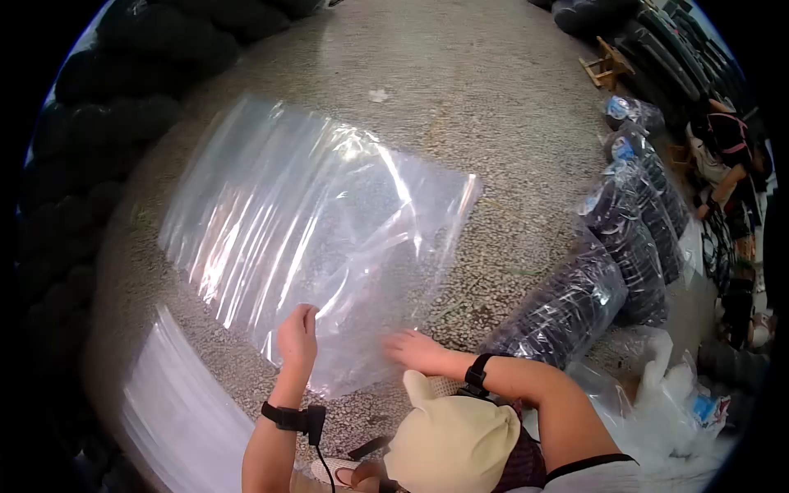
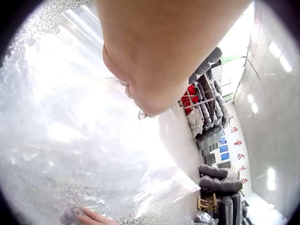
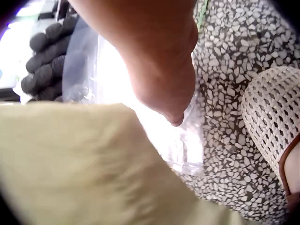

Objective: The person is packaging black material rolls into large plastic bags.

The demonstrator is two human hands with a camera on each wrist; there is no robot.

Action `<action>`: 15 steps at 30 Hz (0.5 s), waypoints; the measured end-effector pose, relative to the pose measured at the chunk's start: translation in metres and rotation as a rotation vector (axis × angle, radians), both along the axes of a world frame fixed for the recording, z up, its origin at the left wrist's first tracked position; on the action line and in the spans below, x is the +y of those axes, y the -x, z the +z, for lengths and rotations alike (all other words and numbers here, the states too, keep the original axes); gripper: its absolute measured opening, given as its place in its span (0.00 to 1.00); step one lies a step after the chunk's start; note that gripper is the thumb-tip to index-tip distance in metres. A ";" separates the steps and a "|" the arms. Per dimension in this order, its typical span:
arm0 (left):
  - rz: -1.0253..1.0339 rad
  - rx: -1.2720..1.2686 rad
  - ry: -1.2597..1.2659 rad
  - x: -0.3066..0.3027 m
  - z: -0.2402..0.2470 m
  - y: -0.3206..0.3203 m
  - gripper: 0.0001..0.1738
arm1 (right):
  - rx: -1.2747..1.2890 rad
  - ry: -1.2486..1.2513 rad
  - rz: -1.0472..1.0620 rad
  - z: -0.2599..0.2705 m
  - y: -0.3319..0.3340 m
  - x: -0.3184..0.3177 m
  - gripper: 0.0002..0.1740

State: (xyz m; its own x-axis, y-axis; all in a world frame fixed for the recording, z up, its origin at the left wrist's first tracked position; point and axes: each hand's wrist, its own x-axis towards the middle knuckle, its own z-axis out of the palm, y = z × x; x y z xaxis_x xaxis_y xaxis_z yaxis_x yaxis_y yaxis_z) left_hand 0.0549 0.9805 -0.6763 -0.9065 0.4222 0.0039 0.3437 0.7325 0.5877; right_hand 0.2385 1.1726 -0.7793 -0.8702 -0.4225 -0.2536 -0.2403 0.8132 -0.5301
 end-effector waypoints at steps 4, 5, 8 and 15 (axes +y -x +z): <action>-0.063 -0.247 0.197 0.012 -0.003 -0.024 0.14 | -0.405 0.106 -0.280 0.081 -0.022 0.054 0.35; -0.108 -0.186 0.080 0.004 -0.039 -0.028 0.12 | -0.308 0.126 -0.297 0.094 -0.047 0.077 0.39; -0.233 -0.047 -0.065 0.011 -0.029 -0.038 0.06 | -0.256 -0.042 -0.193 0.187 -0.102 0.134 0.51; -0.114 -0.627 -0.391 0.018 -0.060 -0.024 0.03 | -0.162 -0.247 -0.275 0.195 -0.166 0.141 0.55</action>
